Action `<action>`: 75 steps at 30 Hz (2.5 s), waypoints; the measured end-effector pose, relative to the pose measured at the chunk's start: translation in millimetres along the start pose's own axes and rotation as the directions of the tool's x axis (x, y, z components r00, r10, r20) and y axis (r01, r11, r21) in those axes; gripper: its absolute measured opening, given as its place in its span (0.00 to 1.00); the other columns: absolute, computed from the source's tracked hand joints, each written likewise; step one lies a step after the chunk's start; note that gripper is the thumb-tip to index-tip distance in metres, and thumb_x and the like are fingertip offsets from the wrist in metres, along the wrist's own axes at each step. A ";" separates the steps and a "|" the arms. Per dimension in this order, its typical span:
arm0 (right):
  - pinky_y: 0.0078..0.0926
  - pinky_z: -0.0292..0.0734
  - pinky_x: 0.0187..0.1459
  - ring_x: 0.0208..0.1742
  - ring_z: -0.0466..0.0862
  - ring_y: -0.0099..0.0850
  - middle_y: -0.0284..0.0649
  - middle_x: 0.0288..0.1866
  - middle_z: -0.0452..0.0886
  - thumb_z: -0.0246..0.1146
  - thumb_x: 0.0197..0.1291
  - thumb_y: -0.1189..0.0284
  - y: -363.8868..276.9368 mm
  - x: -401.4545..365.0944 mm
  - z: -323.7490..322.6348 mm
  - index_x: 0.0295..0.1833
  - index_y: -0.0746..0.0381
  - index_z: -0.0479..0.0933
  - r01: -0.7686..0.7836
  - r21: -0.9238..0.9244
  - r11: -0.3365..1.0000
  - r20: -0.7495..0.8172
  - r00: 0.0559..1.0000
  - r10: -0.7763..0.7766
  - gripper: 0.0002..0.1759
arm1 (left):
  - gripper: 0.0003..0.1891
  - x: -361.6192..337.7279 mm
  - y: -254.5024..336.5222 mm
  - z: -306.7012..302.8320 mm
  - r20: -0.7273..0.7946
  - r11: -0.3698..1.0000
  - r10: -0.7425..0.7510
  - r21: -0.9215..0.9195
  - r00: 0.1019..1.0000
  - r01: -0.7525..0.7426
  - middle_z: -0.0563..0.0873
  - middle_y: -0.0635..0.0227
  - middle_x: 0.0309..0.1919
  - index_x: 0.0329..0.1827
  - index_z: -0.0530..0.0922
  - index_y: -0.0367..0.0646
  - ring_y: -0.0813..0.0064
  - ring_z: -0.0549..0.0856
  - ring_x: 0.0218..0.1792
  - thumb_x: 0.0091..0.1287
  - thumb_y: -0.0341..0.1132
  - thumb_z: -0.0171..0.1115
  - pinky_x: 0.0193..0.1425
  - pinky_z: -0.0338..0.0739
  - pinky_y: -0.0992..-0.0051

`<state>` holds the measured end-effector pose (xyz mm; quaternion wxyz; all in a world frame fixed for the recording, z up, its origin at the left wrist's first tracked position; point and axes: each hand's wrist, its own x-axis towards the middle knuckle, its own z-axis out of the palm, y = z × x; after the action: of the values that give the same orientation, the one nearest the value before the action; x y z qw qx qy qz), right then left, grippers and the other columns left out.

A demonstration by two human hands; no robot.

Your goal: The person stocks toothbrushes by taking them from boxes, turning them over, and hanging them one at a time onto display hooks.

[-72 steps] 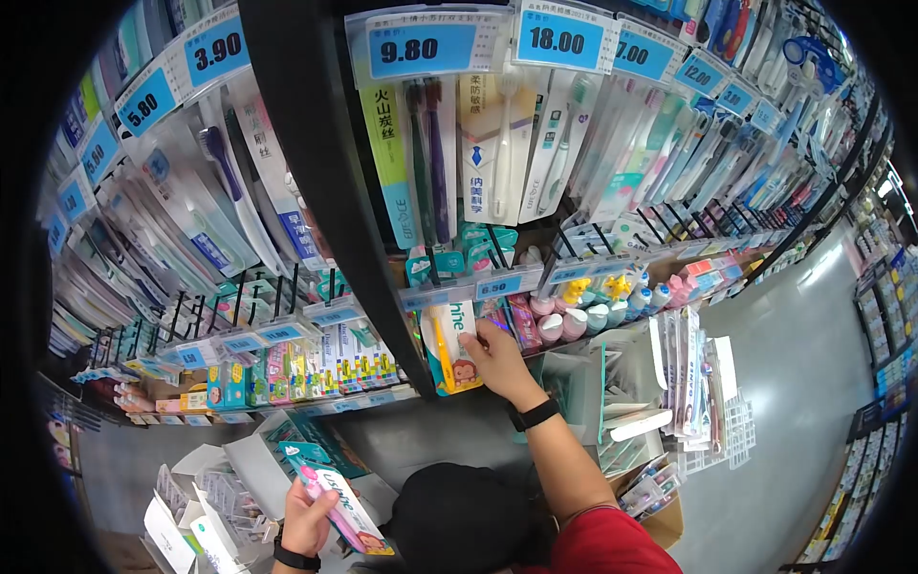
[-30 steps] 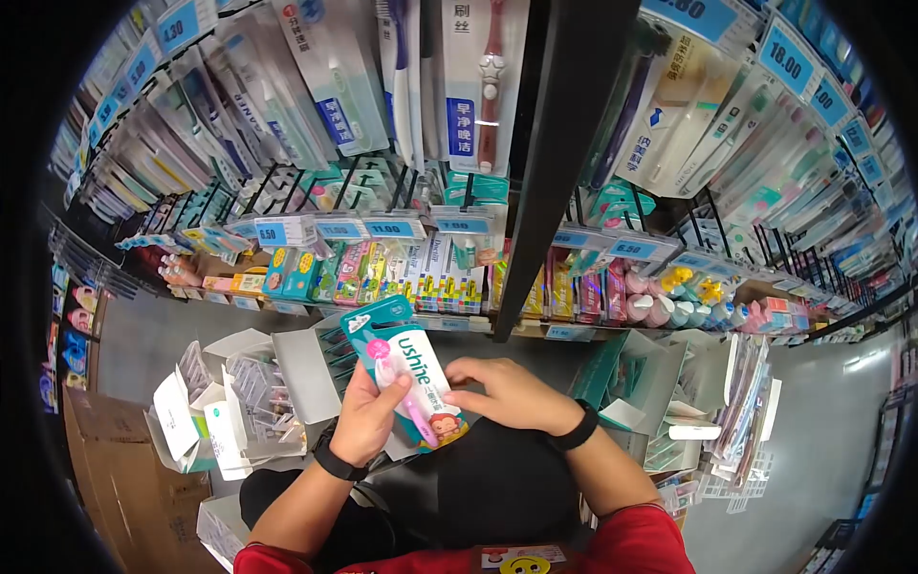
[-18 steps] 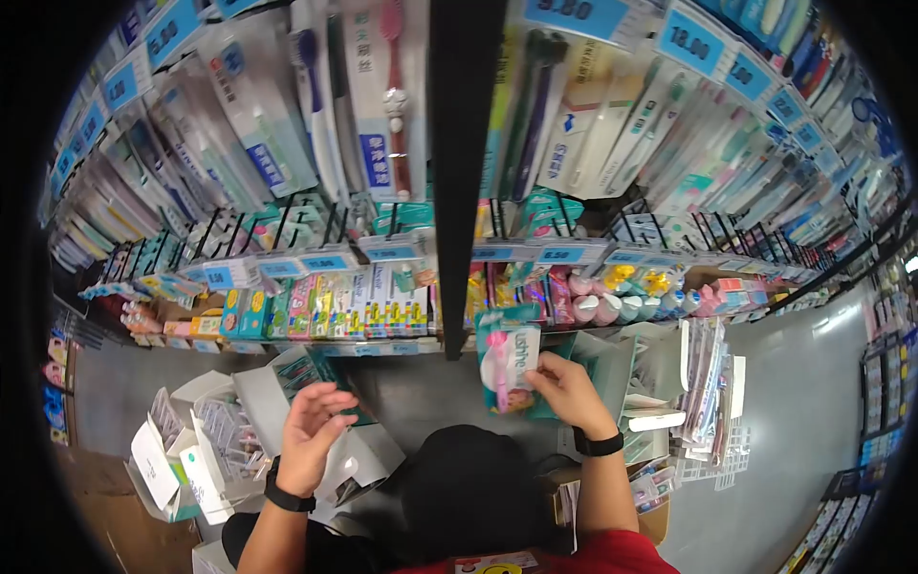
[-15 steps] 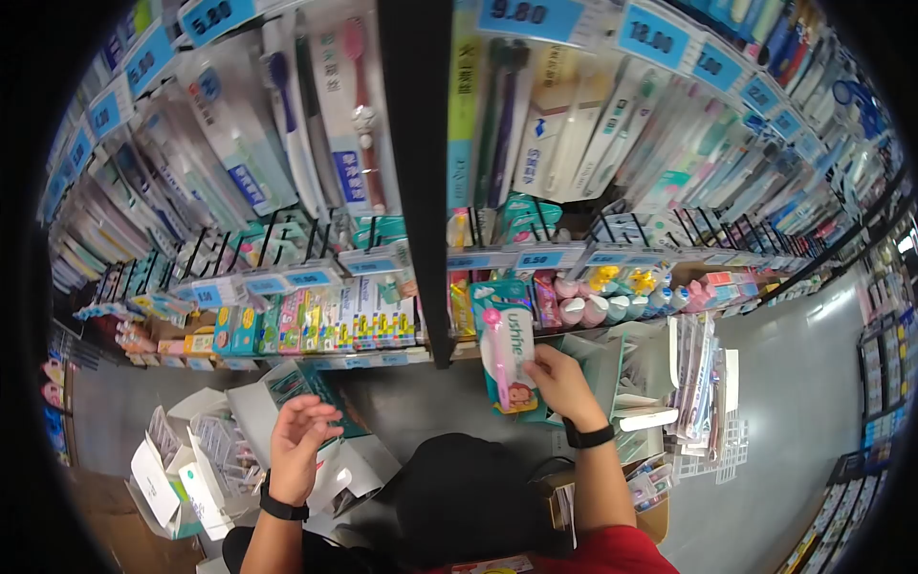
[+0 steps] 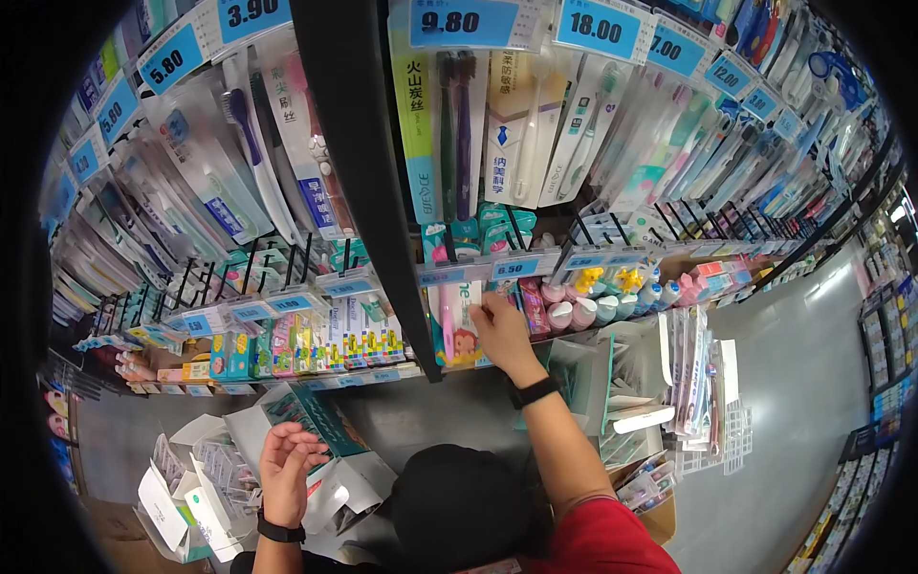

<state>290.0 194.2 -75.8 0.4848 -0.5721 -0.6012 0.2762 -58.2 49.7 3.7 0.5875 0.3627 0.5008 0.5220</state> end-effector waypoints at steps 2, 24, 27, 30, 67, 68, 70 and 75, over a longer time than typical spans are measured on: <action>0.26 0.68 0.29 0.25 0.73 0.27 0.42 0.23 0.75 0.61 0.63 0.71 -2.7 12.4 8.2 0.37 0.68 0.75 -0.003 -0.213 0.977 -0.094 0.995 -0.017 0.09 | 0.12 1.1 0.2 -1.1 0.001 1.000 0.003 -0.009 1.000 -0.003 0.82 0.62 0.43 0.53 0.71 0.38 0.71 0.83 0.42 0.68 0.25 0.57 0.46 0.81 0.72; 0.26 0.77 0.32 0.29 0.86 0.30 0.45 0.31 0.84 0.60 0.66 0.66 -155.3 -58.8 15.4 0.46 0.69 0.80 -0.078 -0.095 0.992 0.718 0.685 0.123 0.15 | 0.15 13.0 -40.9 -131.9 0.042 0.684 -0.114 0.728 0.993 0.048 0.86 0.62 0.40 0.52 0.80 0.36 0.75 0.84 0.43 0.64 0.32 0.60 0.48 0.79 0.74; 0.31 0.78 0.36 0.35 0.86 0.38 0.46 0.34 0.84 0.61 0.64 0.65 -200.7 -61.5 45.8 0.46 0.67 0.80 0.223 -0.070 0.972 0.867 0.496 -0.051 0.15 | 0.15 6.4 -42.4 -113.3 0.109 0.297 0.011 0.949 0.994 -0.107 0.84 0.60 0.41 0.49 0.81 0.41 0.63 0.84 0.43 0.59 0.33 0.64 0.50 0.79 0.68; 0.31 0.78 0.41 0.40 0.86 0.38 0.46 0.40 0.84 0.62 0.64 0.66 -210.7 -73.4 78.6 0.51 0.65 0.79 0.449 -0.023 0.893 0.897 0.405 -0.180 0.16 | 0.14 8.4 -52.9 -111.7 0.201 0.069 0.139 0.975 0.970 -0.212 0.82 0.63 0.42 0.46 0.81 0.43 0.58 0.82 0.43 0.57 0.35 0.66 0.49 0.79 0.65; 0.31 0.78 0.43 0.41 0.85 0.39 0.47 0.41 0.83 0.61 0.65 0.65 -220.8 -112.6 133.5 0.54 0.67 0.75 0.258 0.024 0.966 0.689 0.696 -0.203 0.18 | 0.09 19.7 72.9 -123.9 -0.269 0.910 0.413 0.075 0.870 -0.409 0.84 0.72 0.33 0.46 0.75 0.38 0.89 0.78 0.32 0.70 0.33 0.61 0.36 0.72 0.87; 0.29 0.78 0.42 0.40 0.85 0.35 0.46 0.39 0.84 0.61 0.66 0.65 -220.7 -113.0 133.4 0.54 0.68 0.75 0.079 0.091 0.993 0.739 0.662 -0.121 0.18 | 0.09 20.3 70.7 -124.0 -0.272 0.909 0.414 0.073 0.869 -0.410 0.84 0.72 0.33 0.46 0.75 0.38 0.89 0.78 0.32 0.70 0.33 0.61 0.36 0.72 0.87; 0.25 0.77 0.41 0.38 0.84 0.29 0.42 0.36 0.84 0.61 0.66 0.66 -224.5 -112.1 132.8 0.53 0.68 0.76 -0.039 0.133 0.990 0.763 0.642 -0.077 0.17 | 0.09 21.2 66.7 -123.9 -0.249 0.935 0.354 0.081 0.901 -0.345 0.84 0.75 0.34 0.48 0.75 0.39 0.92 0.78 0.29 0.71 0.34 0.60 0.29 0.68 0.90; 0.17 0.74 0.36 0.32 0.79 0.16 0.34 0.33 0.83 0.65 0.63 0.69 -222.5 -110.6 131.4 0.50 0.67 0.77 -0.128 0.136 0.982 0.795 0.605 -0.032 0.14 | 0.09 20.6 62.3 -115.7 -0.240 0.956 0.291 0.048 0.926 -0.288 0.84 0.75 0.32 0.47 0.76 0.40 0.91 0.80 0.31 0.70 0.34 0.60 0.31 0.73 0.89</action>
<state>64.7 74.9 42.4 0.2096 -0.3601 -0.7105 0.5671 -186.7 70.6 31.3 0.4357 0.3690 0.5133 0.6407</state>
